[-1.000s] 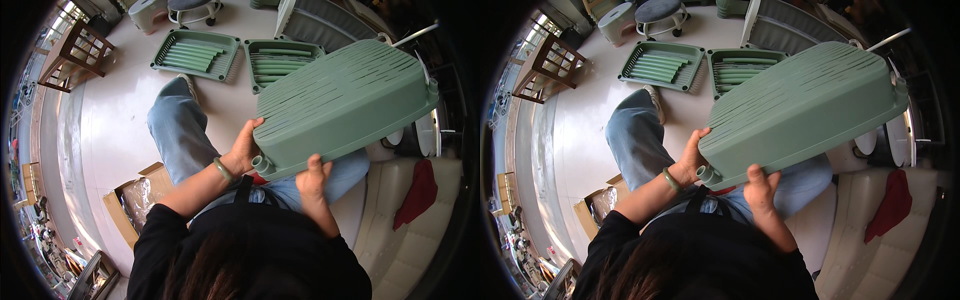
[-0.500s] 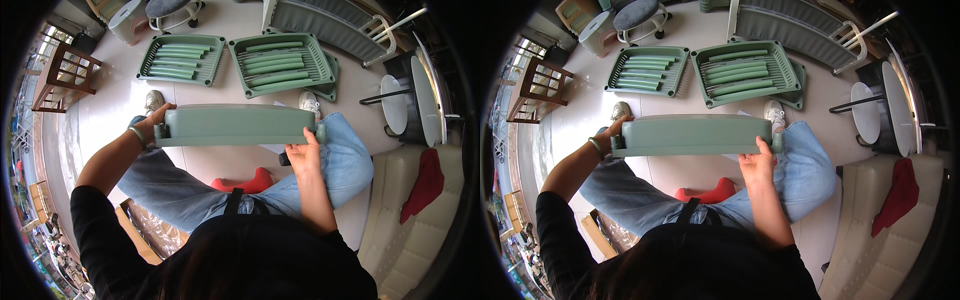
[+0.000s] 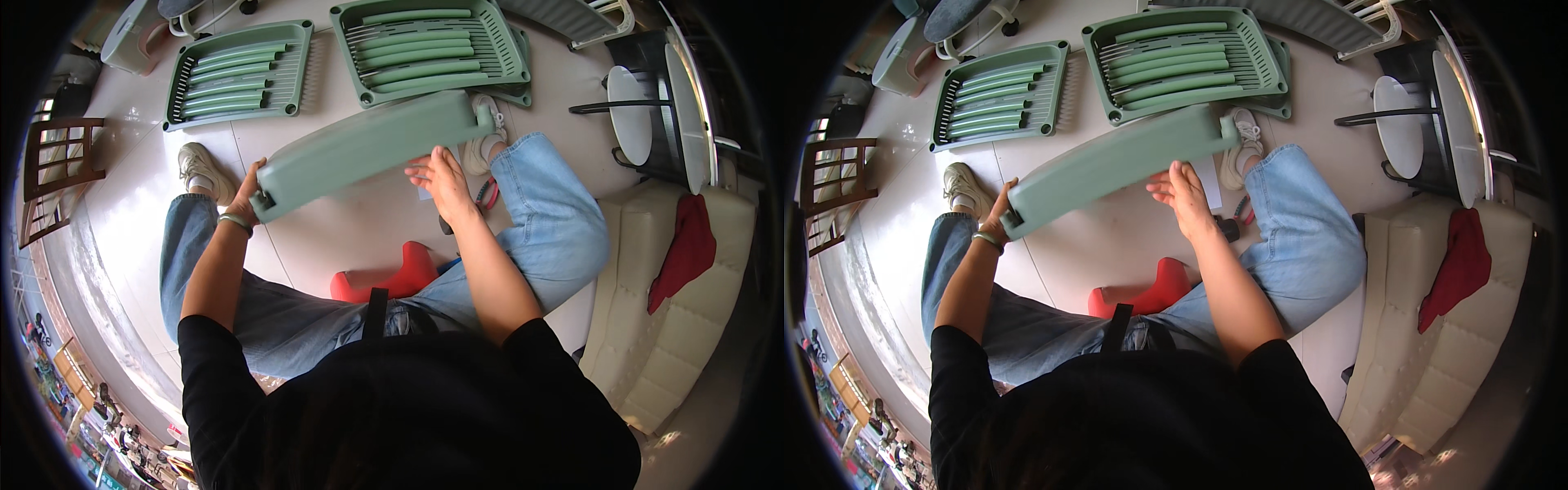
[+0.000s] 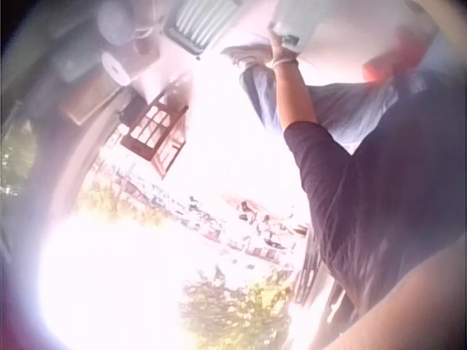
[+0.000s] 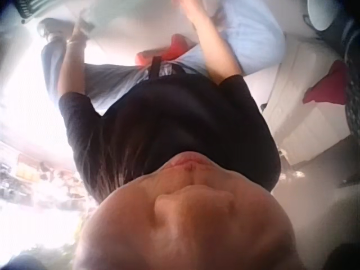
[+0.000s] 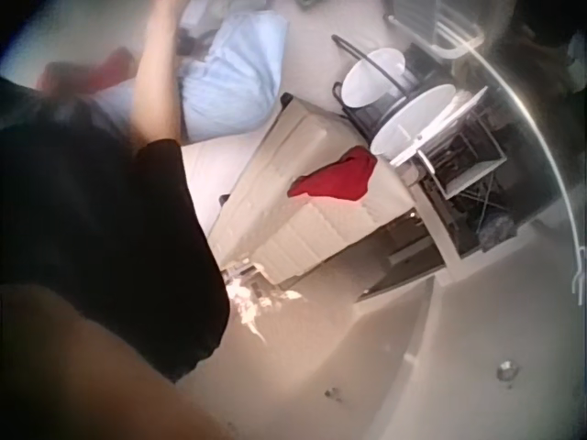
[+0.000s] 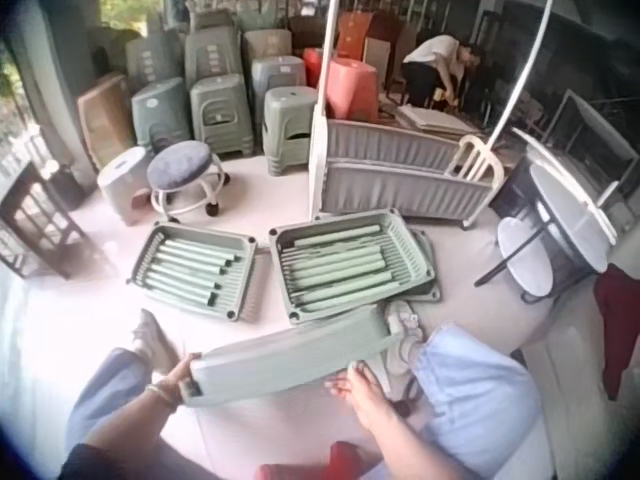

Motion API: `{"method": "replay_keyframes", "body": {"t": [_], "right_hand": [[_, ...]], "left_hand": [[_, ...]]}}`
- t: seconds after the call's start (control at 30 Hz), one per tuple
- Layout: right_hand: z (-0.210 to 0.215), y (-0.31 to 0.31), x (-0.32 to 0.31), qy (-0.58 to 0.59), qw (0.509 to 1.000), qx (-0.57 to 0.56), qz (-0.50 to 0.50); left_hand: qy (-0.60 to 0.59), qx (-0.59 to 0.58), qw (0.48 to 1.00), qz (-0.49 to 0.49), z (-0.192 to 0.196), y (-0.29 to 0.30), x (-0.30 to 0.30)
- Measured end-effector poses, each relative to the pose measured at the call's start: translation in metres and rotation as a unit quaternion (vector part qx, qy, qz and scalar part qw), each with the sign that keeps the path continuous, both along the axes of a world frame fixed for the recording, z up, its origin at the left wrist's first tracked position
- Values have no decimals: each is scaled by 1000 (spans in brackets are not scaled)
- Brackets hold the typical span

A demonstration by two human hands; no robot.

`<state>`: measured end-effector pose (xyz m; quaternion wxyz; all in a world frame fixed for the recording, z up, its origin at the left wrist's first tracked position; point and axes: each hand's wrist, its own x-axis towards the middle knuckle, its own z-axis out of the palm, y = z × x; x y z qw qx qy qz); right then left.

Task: The person assembles a green plastic chair by inserting legs and crossbars into the seat and backrest, using a rubber mallet to secure the joints. The person flips the chair to attach the backrest and continues hammering the legs into place.

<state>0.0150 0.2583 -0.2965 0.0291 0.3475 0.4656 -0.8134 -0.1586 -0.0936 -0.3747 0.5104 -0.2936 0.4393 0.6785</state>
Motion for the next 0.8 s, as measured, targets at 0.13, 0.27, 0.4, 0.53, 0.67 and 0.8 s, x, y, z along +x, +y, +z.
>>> {"method": "replay_keyframes", "body": {"t": [0.13,0.27,0.4,0.53,0.67,0.8], "right_hand": [[-44,20,-45,68,996,48,-45],[-141,51,-52,-226,929,283,-73],[-194,62,6,-426,776,446,128],[-202,53,50,-404,692,495,336],[-216,57,47,-460,708,393,365],[-222,80,12,-427,877,132,-176]], "left_hand": [[-247,99,959,94,0,-15,-45],[-242,46,948,199,1,-7,-56],[-159,-28,960,231,4,7,-50],[-113,-21,959,258,4,21,-53],[-110,-49,951,285,0,39,-62],[-102,22,955,277,-1,45,-66]]}}
